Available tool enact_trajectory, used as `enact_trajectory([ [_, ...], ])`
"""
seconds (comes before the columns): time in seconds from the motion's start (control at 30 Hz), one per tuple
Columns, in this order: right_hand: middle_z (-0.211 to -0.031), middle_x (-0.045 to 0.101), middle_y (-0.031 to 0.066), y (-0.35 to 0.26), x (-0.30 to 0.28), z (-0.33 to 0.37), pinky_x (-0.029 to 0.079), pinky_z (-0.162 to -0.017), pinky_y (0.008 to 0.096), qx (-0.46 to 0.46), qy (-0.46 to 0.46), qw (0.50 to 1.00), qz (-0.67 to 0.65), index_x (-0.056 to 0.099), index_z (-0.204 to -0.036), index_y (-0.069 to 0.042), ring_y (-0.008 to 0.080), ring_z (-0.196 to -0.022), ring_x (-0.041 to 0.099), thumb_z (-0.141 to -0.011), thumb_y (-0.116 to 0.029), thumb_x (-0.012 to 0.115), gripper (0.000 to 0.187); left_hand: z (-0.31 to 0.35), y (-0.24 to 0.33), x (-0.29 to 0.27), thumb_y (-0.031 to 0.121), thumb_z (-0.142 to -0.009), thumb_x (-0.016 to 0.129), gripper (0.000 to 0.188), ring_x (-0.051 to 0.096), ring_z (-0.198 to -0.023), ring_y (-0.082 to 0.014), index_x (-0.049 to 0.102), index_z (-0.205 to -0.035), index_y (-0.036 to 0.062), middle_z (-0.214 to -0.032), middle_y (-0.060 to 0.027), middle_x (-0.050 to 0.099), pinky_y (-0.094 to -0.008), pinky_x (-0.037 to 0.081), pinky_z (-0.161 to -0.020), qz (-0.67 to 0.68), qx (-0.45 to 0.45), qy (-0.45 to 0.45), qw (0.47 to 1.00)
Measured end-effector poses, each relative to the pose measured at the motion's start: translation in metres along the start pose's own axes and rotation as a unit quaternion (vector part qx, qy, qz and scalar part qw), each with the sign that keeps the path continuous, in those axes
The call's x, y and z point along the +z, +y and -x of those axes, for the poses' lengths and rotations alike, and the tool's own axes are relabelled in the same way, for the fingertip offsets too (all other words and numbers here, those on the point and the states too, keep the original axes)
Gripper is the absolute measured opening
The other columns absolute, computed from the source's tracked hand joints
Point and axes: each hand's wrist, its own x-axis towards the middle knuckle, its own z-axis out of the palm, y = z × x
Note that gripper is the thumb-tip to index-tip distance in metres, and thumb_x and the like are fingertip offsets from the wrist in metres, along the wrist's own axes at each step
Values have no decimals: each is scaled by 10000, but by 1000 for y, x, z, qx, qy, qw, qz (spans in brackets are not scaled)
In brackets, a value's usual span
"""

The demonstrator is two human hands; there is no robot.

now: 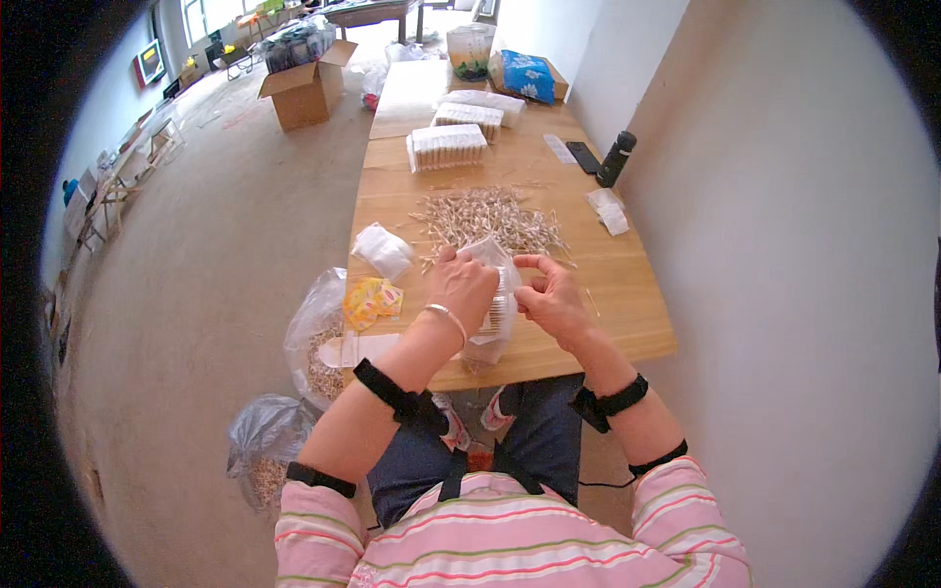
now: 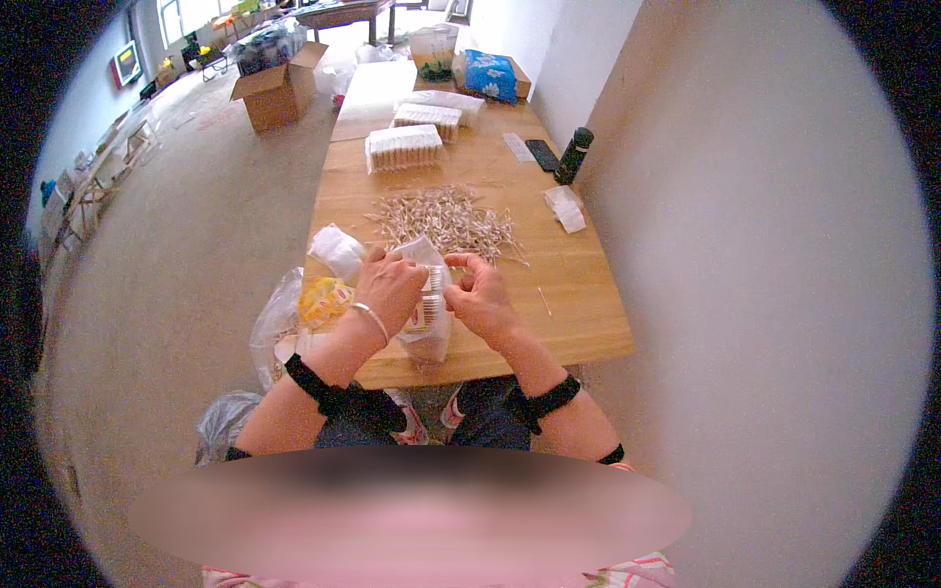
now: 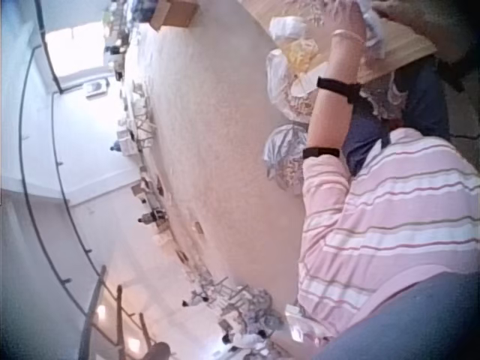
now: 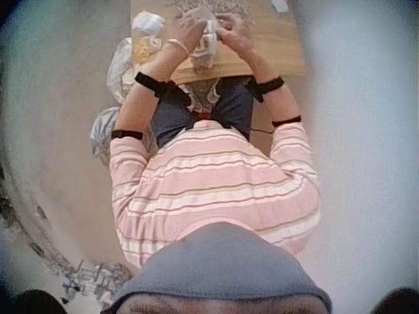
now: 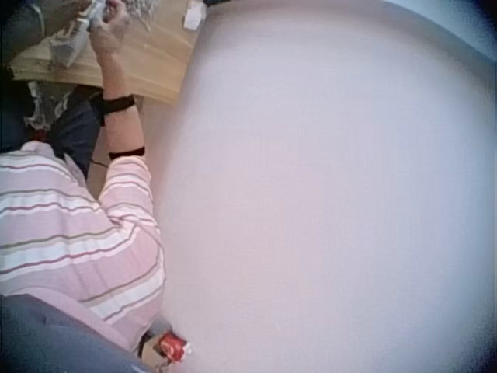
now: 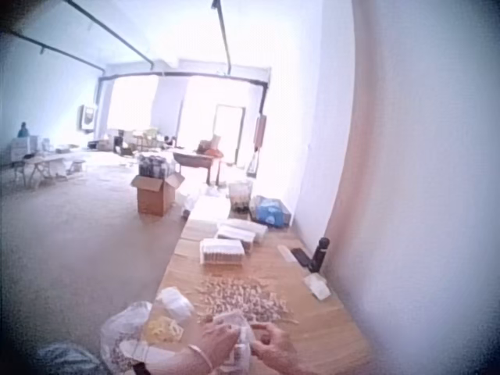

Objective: The person is manually sorting and packaging small cotton swabs into plastic bags on a large work table.

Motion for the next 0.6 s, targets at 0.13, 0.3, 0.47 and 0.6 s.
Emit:
enact_trajectory([
  [0.13, -660, 559, -8, 7, -4, -1, 396, -476, 193, 21, -5, 999, -32, 483, -1175, -15, 51, -552, 502, -777, 2, 561, 405, -23, -1, -12, 209, -660, 744, 293, 618, -983, -187, 691, -938, 134, -998, -102, 668, -331, 387, -868, -58, -30, -227, 972],
  [0.3, -642, 549, -14, 6, -3, -1, 386, -470, 185, 6, -34, 997, -68, 473, -1192, -21, 46, -548, 501, -780, 5, 564, 423, -41, -16, 20, 274, -587, 800, 393, 612, -1006, -195, 690, -934, 127, -1011, -77, 666, -330, 415, -851, -45, -10, -223, 974],
  [0.47, -655, 572, 7, 9, 0, -4, 417, -492, 214, -5, -30, 996, -81, 497, -1175, -18, 66, -551, 513, -746, 19, 531, 432, -48, -9, 27, 284, -533, 823, 438, 607, -1009, -224, 688, -915, 119, -1020, -69, 658, -358, 438, -855, -77, 14, -217, 973],
  [0.6, -646, 565, 4, 8, -1, -7, 411, -498, 206, -13, -34, 997, -71, 501, -1169, -19, 59, -555, 509, -748, 16, 528, 423, -45, -17, 30, 281, -528, 831, 448, 606, -1004, -196, 688, -929, 139, -1014, -53, 662, -340, 398, -867, -61, 5, -197, 979],
])
